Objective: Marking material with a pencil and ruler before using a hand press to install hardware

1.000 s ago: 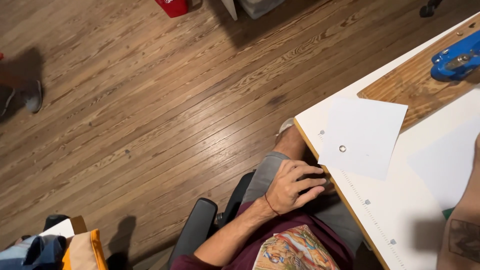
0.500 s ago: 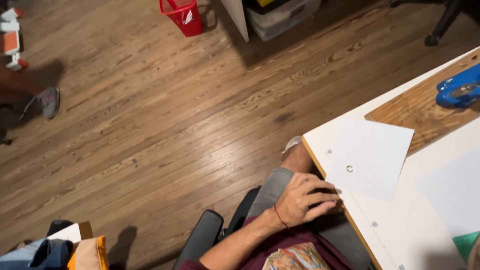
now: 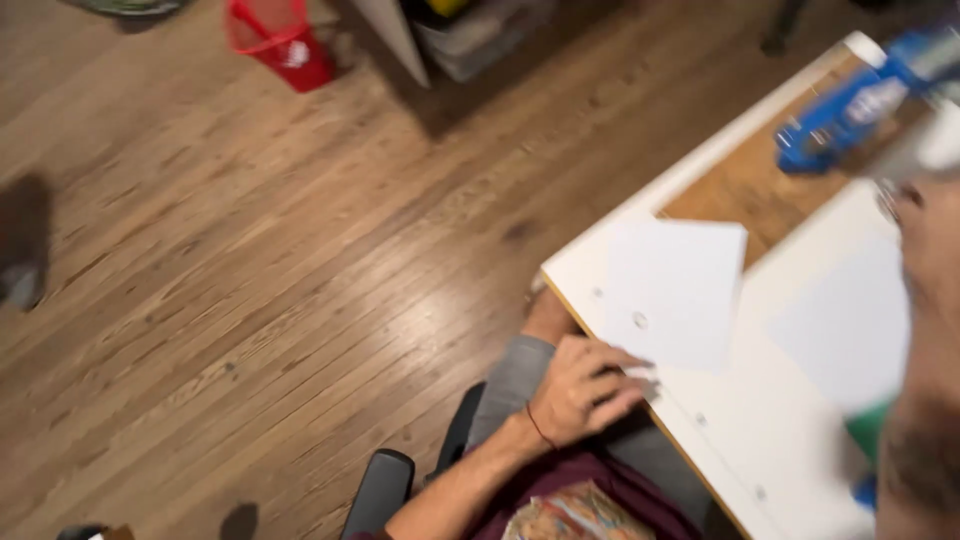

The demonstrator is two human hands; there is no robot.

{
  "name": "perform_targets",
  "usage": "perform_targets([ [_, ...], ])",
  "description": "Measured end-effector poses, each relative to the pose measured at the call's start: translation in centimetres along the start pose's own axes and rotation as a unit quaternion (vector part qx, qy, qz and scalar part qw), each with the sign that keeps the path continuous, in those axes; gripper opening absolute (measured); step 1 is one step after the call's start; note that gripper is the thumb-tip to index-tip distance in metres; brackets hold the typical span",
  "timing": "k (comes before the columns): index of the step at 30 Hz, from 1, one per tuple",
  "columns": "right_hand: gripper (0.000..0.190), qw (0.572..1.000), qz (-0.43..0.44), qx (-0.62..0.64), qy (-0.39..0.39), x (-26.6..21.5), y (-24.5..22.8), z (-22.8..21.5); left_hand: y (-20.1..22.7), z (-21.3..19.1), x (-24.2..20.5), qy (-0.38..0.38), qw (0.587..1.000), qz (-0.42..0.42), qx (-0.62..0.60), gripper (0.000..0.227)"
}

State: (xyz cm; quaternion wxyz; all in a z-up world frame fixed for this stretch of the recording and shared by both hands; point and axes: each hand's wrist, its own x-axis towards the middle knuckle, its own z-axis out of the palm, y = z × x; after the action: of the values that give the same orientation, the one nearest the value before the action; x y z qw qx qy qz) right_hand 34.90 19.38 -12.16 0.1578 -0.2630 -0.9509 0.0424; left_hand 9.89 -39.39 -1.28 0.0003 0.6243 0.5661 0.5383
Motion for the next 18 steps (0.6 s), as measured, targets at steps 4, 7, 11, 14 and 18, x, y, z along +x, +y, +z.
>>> perform_targets([
  [4, 0.025, 0.966, 0.111, -0.231, 0.027, 0.8, -3.4, -3.1, -0.8, 0.9, 1.1, -0.033, 0.999, 0.013, -0.012, 0.014],
  [7, 0.022, 0.977, 0.163, -0.135, 0.01, 0.8, -5.6, -4.1, -0.4, 1.1, 1.8, -0.021, 0.999, 0.026, -0.017, 0.009],
  [11, 0.022, 0.983, 0.129, -0.115, 0.06, 0.2, -6.6, -4.5, -1.2, 1.6, 2.1, -0.02, 1.0, 0.014, -0.007, 0.015],
  [14, 0.022, 0.985, 0.127, -0.1, 0.053, 0.8, -7.5, -5.2, -1.9, 1.9, 2.2, -0.032, 0.999, 0.01, 0.012, 0.015],
  [18, 0.011, 0.988, 0.13, -0.061, 0.057, 0.4, -8.5, -6.2, -2.2, 2.0, 2.2, -0.048, 0.998, 0.009, 0.026, 0.015],
])
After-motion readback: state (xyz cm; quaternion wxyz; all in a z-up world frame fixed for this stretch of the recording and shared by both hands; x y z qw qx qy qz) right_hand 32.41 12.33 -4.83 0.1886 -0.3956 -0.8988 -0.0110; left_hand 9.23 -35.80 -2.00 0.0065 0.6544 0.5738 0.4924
